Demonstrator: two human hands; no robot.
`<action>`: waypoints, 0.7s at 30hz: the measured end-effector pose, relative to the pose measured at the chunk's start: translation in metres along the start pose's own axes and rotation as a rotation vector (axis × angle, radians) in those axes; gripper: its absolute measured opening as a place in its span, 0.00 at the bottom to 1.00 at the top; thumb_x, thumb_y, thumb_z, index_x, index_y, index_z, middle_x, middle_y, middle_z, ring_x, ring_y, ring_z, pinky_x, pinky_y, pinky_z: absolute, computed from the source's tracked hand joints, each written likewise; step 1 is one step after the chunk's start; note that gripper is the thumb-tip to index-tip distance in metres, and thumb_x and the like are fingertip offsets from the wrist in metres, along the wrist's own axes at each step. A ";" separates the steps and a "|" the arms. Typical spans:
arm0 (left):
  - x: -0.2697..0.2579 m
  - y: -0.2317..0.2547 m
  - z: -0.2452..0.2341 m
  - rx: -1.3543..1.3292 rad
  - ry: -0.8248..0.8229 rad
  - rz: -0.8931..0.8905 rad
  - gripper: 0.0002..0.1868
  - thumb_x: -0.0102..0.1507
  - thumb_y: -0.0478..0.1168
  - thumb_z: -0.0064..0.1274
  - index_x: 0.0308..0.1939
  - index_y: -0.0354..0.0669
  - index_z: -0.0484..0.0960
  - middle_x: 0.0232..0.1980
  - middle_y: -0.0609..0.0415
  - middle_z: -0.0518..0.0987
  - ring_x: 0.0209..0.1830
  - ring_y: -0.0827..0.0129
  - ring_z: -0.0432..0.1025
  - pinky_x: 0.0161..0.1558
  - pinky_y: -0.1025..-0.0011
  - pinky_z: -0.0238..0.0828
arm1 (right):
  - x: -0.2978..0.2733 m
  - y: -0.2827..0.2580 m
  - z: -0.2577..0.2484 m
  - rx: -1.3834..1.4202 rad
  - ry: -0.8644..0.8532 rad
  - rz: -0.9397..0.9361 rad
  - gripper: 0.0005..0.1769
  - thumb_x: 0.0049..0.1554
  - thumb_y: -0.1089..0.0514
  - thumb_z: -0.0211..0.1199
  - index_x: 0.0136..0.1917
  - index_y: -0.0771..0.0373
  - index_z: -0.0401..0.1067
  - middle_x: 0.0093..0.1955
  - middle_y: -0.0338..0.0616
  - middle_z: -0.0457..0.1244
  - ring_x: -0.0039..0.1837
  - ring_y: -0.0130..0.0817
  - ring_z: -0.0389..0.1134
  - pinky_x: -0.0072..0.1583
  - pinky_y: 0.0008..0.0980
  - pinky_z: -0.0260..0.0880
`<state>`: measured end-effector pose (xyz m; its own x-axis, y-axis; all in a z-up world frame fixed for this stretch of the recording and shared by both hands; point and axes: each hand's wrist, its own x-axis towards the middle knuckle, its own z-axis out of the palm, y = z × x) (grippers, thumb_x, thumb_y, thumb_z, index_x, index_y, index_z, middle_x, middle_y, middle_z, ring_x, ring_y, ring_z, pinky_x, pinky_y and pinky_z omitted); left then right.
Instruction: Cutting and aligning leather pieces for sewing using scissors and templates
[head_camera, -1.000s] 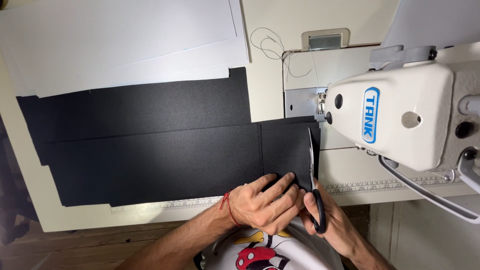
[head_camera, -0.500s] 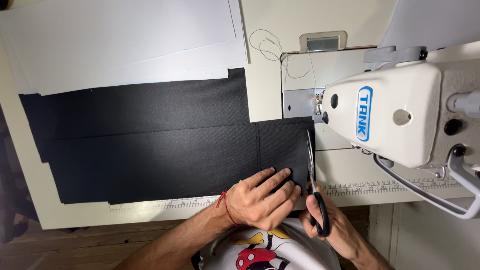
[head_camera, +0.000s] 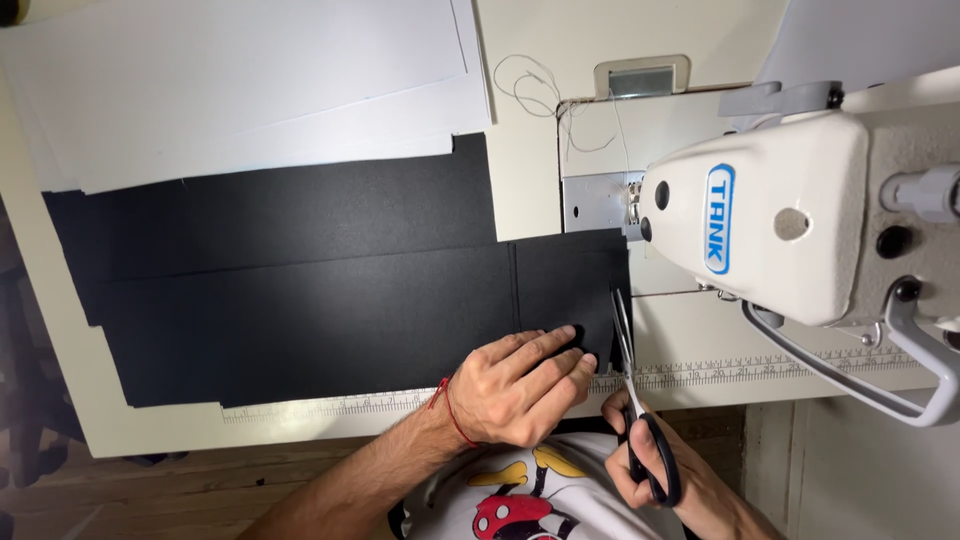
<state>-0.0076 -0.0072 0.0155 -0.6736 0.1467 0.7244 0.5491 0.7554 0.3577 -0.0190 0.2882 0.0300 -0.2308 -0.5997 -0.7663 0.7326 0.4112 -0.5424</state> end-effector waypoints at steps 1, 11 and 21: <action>0.001 -0.001 0.000 0.004 0.000 0.003 0.09 0.79 0.33 0.60 0.46 0.38 0.93 0.45 0.53 0.92 0.50 0.60 0.93 0.48 0.71 0.90 | 0.001 0.005 -0.003 -0.002 -0.002 -0.004 0.40 0.67 0.19 0.47 0.60 0.59 0.61 0.24 0.37 0.51 0.26 0.24 0.42 0.34 0.27 0.35; -0.005 -0.001 0.003 -0.060 -0.009 -0.059 0.08 0.79 0.36 0.59 0.47 0.38 0.89 0.47 0.56 0.91 0.53 0.61 0.93 0.48 0.74 0.89 | -0.001 0.002 0.002 -0.028 -0.031 0.025 0.41 0.66 0.19 0.45 0.62 0.58 0.61 0.26 0.38 0.51 0.28 0.24 0.43 0.36 0.28 0.38; -0.006 -0.004 0.002 -0.103 -0.003 -0.014 0.12 0.81 0.38 0.55 0.46 0.37 0.89 0.46 0.53 0.90 0.52 0.56 0.93 0.47 0.70 0.90 | 0.020 -0.026 0.005 -0.150 0.012 -0.072 0.38 0.70 0.23 0.40 0.65 0.57 0.69 0.26 0.38 0.53 0.30 0.26 0.47 0.37 0.32 0.47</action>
<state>-0.0064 -0.0099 0.0085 -0.6828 0.1387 0.7173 0.5874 0.6880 0.4262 -0.0398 0.2620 0.0307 -0.2873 -0.6231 -0.7275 0.6104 0.4662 -0.6404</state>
